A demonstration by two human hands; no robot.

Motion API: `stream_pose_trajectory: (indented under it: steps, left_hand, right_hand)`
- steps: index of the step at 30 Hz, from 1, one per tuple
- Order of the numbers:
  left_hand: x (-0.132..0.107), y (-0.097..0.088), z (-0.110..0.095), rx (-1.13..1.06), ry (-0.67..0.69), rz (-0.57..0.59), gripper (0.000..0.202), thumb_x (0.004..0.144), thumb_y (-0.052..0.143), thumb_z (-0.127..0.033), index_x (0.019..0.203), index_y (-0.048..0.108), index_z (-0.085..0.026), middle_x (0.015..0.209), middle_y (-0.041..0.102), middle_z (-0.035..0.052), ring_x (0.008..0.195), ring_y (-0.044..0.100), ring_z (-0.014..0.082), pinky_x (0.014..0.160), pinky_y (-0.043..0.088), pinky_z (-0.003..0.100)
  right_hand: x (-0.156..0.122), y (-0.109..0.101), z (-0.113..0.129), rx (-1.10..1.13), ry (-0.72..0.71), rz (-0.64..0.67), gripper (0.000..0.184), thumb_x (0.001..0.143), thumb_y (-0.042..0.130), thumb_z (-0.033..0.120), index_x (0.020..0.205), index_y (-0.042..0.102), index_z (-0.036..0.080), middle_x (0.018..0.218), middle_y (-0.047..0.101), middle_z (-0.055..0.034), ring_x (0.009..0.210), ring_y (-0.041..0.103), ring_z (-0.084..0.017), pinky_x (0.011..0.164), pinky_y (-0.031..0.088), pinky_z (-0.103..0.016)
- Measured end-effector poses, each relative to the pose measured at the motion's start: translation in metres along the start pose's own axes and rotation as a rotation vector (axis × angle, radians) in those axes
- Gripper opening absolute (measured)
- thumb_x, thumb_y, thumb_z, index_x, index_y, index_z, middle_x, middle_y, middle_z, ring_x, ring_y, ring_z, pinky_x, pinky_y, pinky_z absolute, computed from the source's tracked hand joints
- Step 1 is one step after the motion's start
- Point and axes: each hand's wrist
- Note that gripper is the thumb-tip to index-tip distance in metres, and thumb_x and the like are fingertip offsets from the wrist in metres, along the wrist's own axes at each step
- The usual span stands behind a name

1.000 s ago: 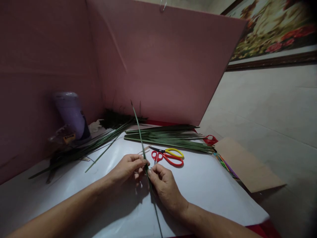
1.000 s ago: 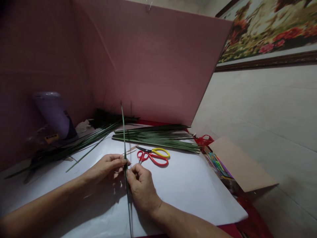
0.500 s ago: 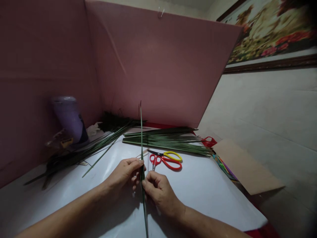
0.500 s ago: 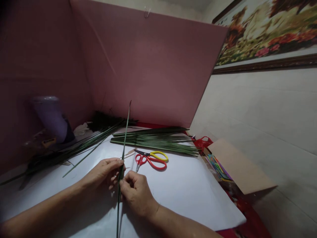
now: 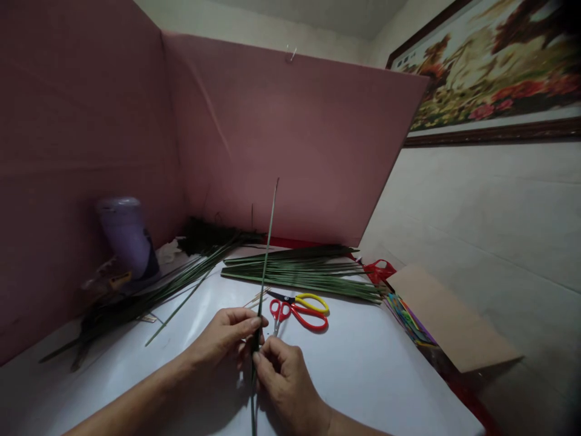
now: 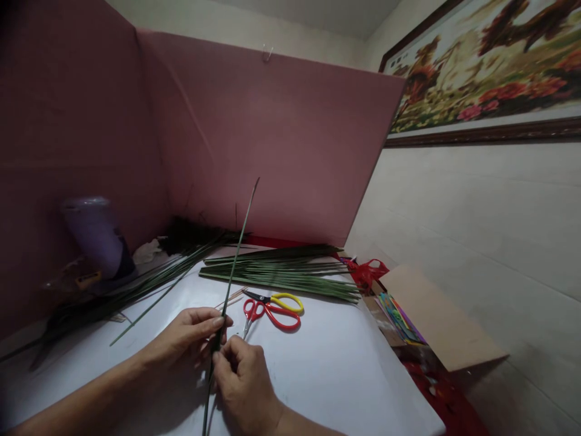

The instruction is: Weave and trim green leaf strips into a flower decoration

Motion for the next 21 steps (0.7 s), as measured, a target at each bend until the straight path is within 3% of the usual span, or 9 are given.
stream_pose_trajectory:
  steps: [12, 21]
  left_hand:
    - [0.0037, 0.0002, -0.0009, 0.02, 0.009, -0.078, 0.025, 0.069, 0.07, -0.035, 0.068, 0.063, -0.011, 0.044, 0.048, -0.0026, 0.038, 0.037, 0.0055, 0.039, 0.023, 0.019]
    - [0.0054, -0.0045, -0.0002, 0.052, 0.008, -0.052, 0.027, 0.07, 0.068, -0.037, 0.076, 0.065, -0.011, 0.051, 0.056, 0.0007, 0.037, 0.041, 0.0062, 0.035, 0.03, 0.018]
  right_hand:
    - [0.0038, -0.001, 0.0, 0.0, 0.018, 0.057, 0.024, 0.08, 0.047, 0.025, 0.059, 0.039, 0.019, 0.048, 0.042, 0.005, 0.045, 0.038, -0.008, 0.044, 0.03, -0.019]
    - [0.0048, -0.0012, -0.0021, 0.031, 0.013, 0.043, 0.022, 0.081, 0.047, 0.027, 0.062, 0.044, 0.017, 0.05, 0.047, 0.0027, 0.046, 0.04, -0.009, 0.045, 0.031, -0.02]
Point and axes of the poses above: each hand's wrist, its own x-axis towards the middle knuckle, its own y-axis out of the palm, z = x × y
